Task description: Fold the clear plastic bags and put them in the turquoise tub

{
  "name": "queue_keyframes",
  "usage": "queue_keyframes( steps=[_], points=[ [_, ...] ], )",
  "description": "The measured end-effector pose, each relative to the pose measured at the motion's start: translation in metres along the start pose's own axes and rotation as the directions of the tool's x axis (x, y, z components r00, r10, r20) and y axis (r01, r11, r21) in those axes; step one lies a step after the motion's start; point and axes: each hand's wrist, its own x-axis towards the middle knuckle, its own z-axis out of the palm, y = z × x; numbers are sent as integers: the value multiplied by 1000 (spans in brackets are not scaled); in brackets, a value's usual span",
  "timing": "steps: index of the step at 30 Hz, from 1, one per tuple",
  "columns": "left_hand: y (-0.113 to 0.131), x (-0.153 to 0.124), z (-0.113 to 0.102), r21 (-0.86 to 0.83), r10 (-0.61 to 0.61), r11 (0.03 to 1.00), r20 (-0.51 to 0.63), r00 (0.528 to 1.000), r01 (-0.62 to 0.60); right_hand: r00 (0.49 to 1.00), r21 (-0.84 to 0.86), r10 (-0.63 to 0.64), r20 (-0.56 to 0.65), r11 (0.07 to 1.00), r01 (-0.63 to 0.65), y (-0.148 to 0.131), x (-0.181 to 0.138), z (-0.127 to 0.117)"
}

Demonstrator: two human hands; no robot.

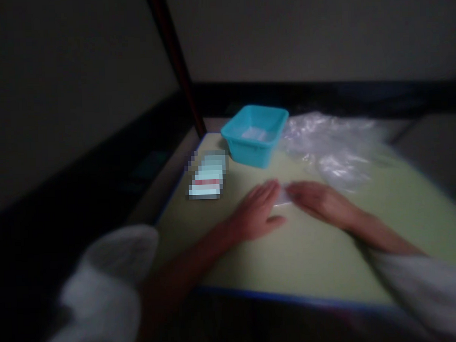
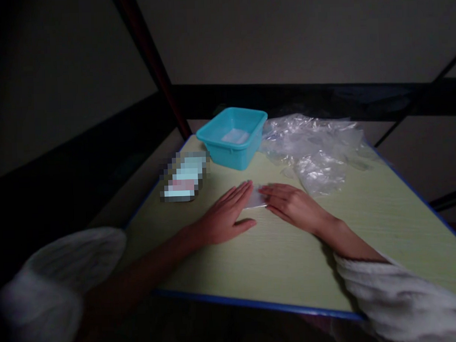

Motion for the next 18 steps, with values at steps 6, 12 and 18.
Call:
queue_keyframes(
  steps=[6,12,18],
  points=[
    [0,2,-5,-125,10,992,-163,987,-30,987,105,82,-141,992,-67,-8,6,-3],
    [1,6,-8,-458,-264,878,-216,940,142,751,645,622,-222,671,-366,-29,16,-9],
    [3,8,-5,-810,-421,549,-56,905,205,619,884,785,-13,298,-360,-40,25,-2]
  ],
)
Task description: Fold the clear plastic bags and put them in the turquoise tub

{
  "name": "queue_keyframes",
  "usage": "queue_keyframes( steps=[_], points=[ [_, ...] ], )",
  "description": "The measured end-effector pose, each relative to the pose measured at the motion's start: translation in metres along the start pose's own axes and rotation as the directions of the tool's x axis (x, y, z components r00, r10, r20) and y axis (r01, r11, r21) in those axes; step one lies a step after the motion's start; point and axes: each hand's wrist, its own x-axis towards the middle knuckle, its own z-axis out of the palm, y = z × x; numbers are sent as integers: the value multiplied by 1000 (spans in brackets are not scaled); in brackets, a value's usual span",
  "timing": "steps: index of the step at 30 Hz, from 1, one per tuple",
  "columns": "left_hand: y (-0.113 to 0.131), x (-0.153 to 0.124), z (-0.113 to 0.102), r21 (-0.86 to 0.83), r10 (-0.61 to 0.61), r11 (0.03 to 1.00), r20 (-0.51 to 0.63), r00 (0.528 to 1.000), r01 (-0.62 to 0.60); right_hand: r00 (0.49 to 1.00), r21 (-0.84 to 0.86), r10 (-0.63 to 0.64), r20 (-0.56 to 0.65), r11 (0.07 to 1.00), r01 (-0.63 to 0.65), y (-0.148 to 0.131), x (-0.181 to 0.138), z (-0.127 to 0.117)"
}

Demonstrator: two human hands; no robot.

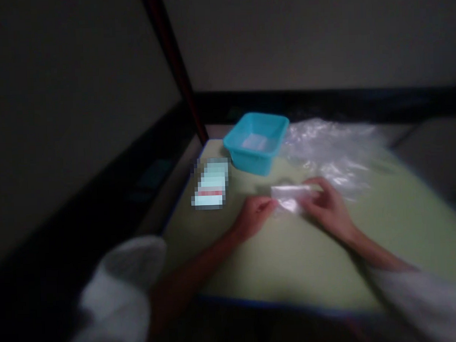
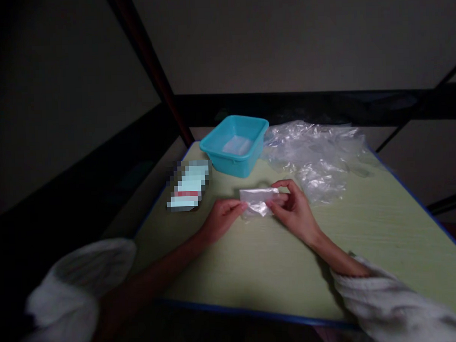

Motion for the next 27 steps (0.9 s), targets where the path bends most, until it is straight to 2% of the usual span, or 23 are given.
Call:
queue_keyframes(
  steps=[2,4,7,9,12,16,19,23,27],
  points=[
    [2,1,-1,-104,-81,991,-14,997,79,1000,38,23,-18,999,-22,-4,2,1],
    [8,6,-6,-243,-150,962,-82,985,126,1000,58,9,-15,998,-8,-11,8,-1],
    [16,18,-22,-443,-242,890,-250,937,112,995,-1,-96,-21,995,96,-28,25,-8],
    [16,28,-35,-558,-285,827,-314,905,67,982,-67,-187,-35,981,184,-40,38,-14],
    [9,39,-52,-707,-305,708,-296,905,7,954,-117,-289,-78,953,279,-54,59,-21],
    [4,46,-58,-779,-335,624,-205,920,53,922,-162,-367,-126,924,346,-62,79,-27],
    [13,50,-55,-815,-390,574,-187,902,80,913,-192,-388,-128,913,361,-62,87,-29],
    [27,55,-52,-881,-503,459,-148,851,118,914,-205,-382,-136,914,351,-62,90,-32],
    [30,50,-53,-891,-471,451,-190,861,50,914,-162,-364,-180,927,337,-67,90,-36]
  ],
)
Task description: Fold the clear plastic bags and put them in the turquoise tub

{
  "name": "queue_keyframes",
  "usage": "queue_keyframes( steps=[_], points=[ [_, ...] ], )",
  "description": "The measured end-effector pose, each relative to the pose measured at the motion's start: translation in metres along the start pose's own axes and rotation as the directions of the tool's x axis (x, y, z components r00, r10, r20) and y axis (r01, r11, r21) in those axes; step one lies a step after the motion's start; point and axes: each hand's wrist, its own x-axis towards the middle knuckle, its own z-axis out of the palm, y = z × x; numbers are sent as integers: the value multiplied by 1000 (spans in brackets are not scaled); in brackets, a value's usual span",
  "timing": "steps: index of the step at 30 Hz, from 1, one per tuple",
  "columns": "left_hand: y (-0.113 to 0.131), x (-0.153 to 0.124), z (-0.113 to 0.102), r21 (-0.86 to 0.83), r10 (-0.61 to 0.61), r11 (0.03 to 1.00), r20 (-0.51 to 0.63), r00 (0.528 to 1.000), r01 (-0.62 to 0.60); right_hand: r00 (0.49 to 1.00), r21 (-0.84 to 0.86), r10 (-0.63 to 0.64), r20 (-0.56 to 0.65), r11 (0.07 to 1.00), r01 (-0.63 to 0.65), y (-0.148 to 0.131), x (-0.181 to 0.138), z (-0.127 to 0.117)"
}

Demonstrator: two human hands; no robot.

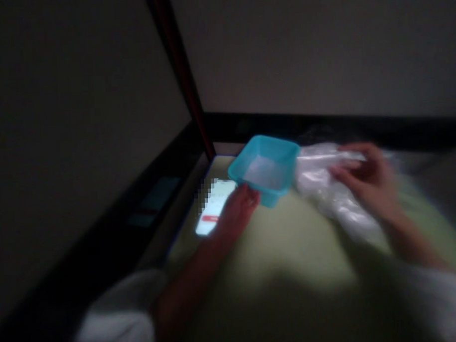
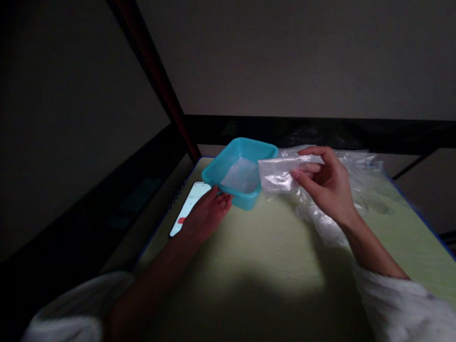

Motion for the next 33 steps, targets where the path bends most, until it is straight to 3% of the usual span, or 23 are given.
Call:
queue_keyframes(
  steps=[5,8,13,19,22,29,33],
  points=[
    [3,-20,-7,64,72,995,142,987,-82,993,38,-37,-110,998,41,-14,3,-10],
    [2,-32,-7,121,47,990,211,976,-74,993,-3,-29,-115,1000,28,-26,2,-13],
    [-8,-41,-4,184,-24,982,274,961,-28,993,-132,30,110,991,-16,-42,-1,-12],
    [-15,-43,-3,224,-71,974,291,954,4,910,-314,-30,413,934,173,-36,-1,-7],
    [-17,-44,-4,233,-77,972,294,953,7,877,-324,-38,479,921,217,-28,-1,-4],
    [-20,-43,-5,272,-71,962,272,960,-5,855,-331,26,518,928,173,-21,0,-2],
    [-21,-44,-4,293,-76,956,280,957,-10,761,-357,-2,649,883,307,-18,-6,2]
  ],
)
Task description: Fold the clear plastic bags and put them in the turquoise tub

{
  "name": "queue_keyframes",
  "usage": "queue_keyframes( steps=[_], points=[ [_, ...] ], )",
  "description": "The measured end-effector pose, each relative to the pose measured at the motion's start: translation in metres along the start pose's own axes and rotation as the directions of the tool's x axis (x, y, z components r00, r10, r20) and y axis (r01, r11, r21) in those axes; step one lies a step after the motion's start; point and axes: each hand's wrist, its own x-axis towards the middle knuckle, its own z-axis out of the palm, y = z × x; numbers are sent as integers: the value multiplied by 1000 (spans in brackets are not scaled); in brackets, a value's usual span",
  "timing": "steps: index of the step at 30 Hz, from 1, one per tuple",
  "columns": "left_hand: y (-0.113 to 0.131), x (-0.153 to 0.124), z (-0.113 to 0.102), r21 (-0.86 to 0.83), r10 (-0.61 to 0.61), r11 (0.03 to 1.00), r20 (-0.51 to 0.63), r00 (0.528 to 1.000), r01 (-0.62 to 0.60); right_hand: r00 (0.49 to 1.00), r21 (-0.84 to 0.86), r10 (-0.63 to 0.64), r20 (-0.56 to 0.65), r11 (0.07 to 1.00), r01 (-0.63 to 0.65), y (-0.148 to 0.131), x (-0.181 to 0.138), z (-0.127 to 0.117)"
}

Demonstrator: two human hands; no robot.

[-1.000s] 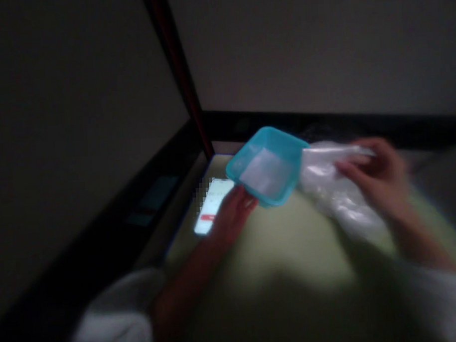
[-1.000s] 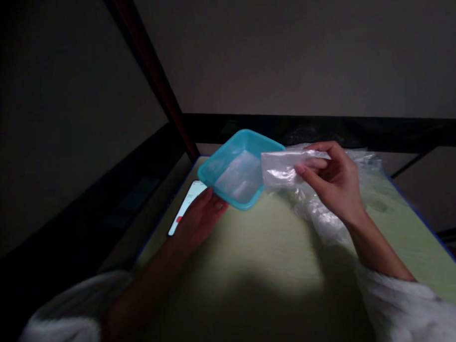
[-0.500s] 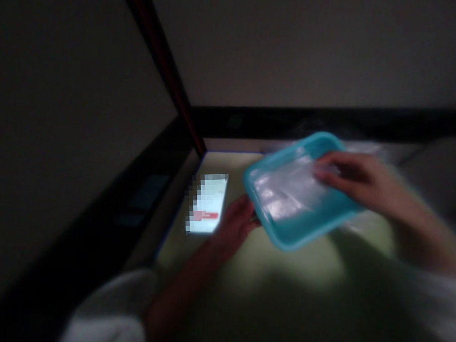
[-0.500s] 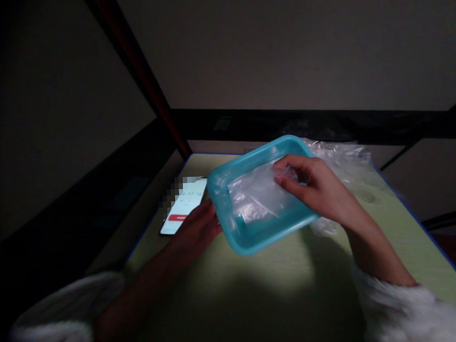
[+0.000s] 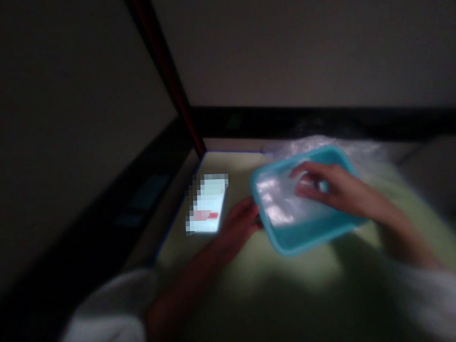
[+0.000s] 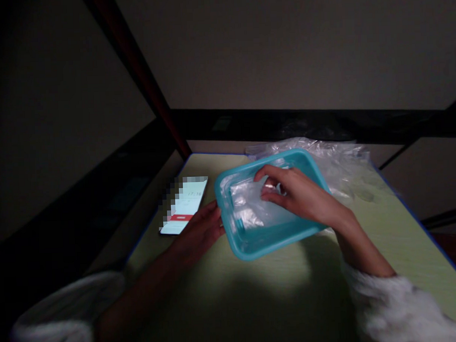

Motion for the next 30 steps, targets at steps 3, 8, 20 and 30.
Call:
queue_keyframes(
  steps=[3,8,20,30],
  points=[
    [0,-1,1,4,-12,1000,-7,1000,12,990,-84,-55,130,994,66,1,-3,9],
    [2,-1,1,7,-13,1000,0,1000,13,981,-137,-57,187,987,83,14,-12,17],
    [3,-3,-1,31,-11,999,7,1000,11,998,-138,-10,66,990,19,-2,-6,9],
    [5,-2,2,-16,-39,999,18,999,40,929,-411,-116,351,873,264,-11,-6,28]
  ],
)
